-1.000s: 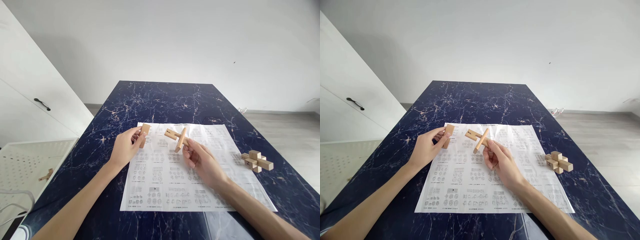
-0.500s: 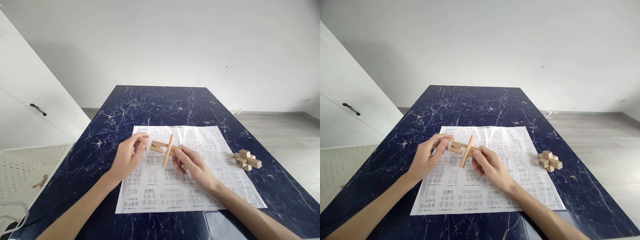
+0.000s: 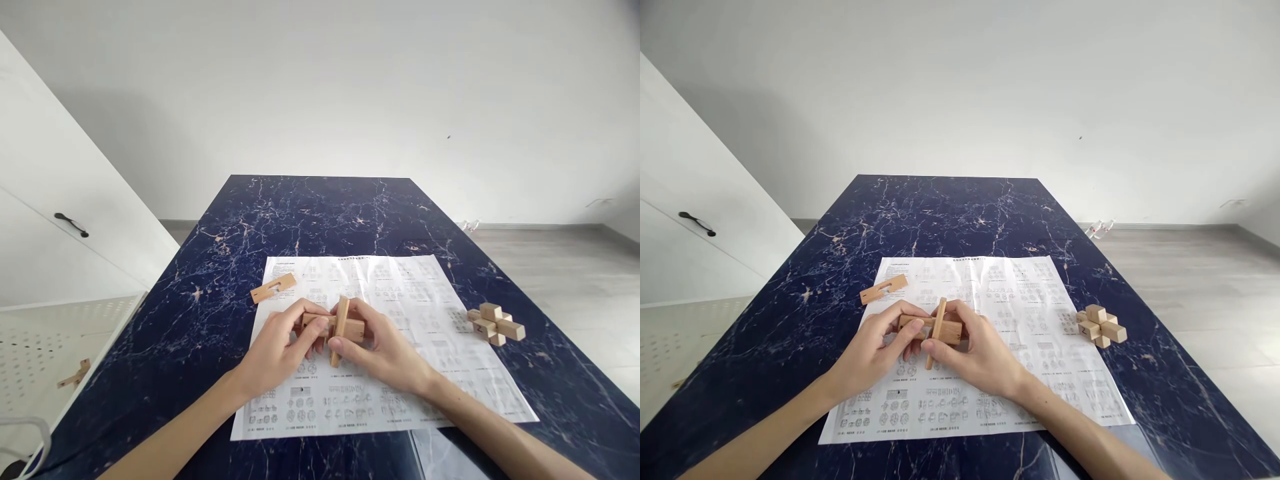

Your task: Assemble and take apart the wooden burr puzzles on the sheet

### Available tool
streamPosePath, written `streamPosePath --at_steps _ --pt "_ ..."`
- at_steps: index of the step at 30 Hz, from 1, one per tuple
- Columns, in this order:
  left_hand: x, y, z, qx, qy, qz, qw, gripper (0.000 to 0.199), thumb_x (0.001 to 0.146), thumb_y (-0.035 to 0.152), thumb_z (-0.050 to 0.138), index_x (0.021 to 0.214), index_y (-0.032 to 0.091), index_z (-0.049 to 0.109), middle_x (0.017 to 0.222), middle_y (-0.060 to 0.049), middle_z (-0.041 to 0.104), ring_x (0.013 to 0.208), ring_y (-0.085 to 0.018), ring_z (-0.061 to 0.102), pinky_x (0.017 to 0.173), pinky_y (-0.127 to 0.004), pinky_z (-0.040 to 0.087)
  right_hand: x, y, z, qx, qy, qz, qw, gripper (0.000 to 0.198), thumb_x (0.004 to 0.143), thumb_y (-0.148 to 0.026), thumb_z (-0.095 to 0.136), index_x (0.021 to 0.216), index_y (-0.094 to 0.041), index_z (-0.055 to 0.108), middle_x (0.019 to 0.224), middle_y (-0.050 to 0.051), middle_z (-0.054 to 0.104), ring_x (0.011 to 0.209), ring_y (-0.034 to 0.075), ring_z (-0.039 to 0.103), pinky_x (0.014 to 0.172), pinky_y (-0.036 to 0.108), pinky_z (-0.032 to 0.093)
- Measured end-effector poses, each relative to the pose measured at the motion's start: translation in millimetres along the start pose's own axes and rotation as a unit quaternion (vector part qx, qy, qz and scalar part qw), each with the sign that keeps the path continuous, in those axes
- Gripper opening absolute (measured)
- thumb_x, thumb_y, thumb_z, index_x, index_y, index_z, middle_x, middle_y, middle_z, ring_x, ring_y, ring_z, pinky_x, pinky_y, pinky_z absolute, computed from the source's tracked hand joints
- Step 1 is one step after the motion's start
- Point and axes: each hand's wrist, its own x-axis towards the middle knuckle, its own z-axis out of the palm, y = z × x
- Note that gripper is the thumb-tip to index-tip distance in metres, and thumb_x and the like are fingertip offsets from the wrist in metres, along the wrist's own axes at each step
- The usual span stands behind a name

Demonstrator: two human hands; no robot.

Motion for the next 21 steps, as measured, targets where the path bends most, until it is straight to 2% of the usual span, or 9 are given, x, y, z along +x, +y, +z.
streamPosePath --at_steps 4,8,15,21 --pt "-0.5 1.0 -0.2 0.017 -0.004 0.009 1.000 0.028 0.110 0.045 0.053 0.111 0.020 0.067 0.077 0.001 0.068 0.068 -0.015 0.064 0.064 -0.028 0.052 1.5 -1.1 -0.4 0.027 -0.008 0.016 0.999 0.034 0.094 -0.049 0.078 0.105 -0.024 0.059 0.094 0.003 0.073 0.079 0.021 0.072 0.073 0.037 0.058" --pt "0.2 3.3 -4.1 0.041 0.019 0.009 0.999 0.031 0.109 0.046 0.052 0.108 0.020 0.069 0.069 0.003 0.061 0.062 -0.014 0.057 0.061 -0.028 0.047 3.3 -1.4 -2.2 0.044 -0.014 0.016 0.999 0.035 0.095 -0.051 0.077 0.105 -0.024 0.058 0.082 0.000 0.069 0.069 0.018 0.069 0.066 0.034 0.055" --pt "2.1 5.4 -8.0 0.045 0.019 0.001 0.999 0.035 0.108 0.049 0.052 0.105 0.019 0.070 0.066 0.004 0.055 0.059 -0.013 0.050 0.057 -0.026 0.042 4.7 -1.1 -3.9 0.026 0.002 0.011 1.000 0.036 0.093 -0.050 0.078 0.108 -0.023 0.061 0.084 0.000 0.067 0.067 0.016 0.065 0.065 0.033 0.053" --pt "3.0 6.4 -3.8 0.038 0.052 0.015 0.998 0.032 0.108 0.046 0.052 0.102 0.019 0.067 0.064 0.004 0.055 0.058 -0.013 0.050 0.057 -0.026 0.044 4.1 0.1 -1.1 0.034 0.026 -0.007 0.999 0.033 0.096 -0.050 0.075 0.107 -0.023 0.059 0.084 0.001 0.068 0.070 0.017 0.064 0.067 0.034 0.052"
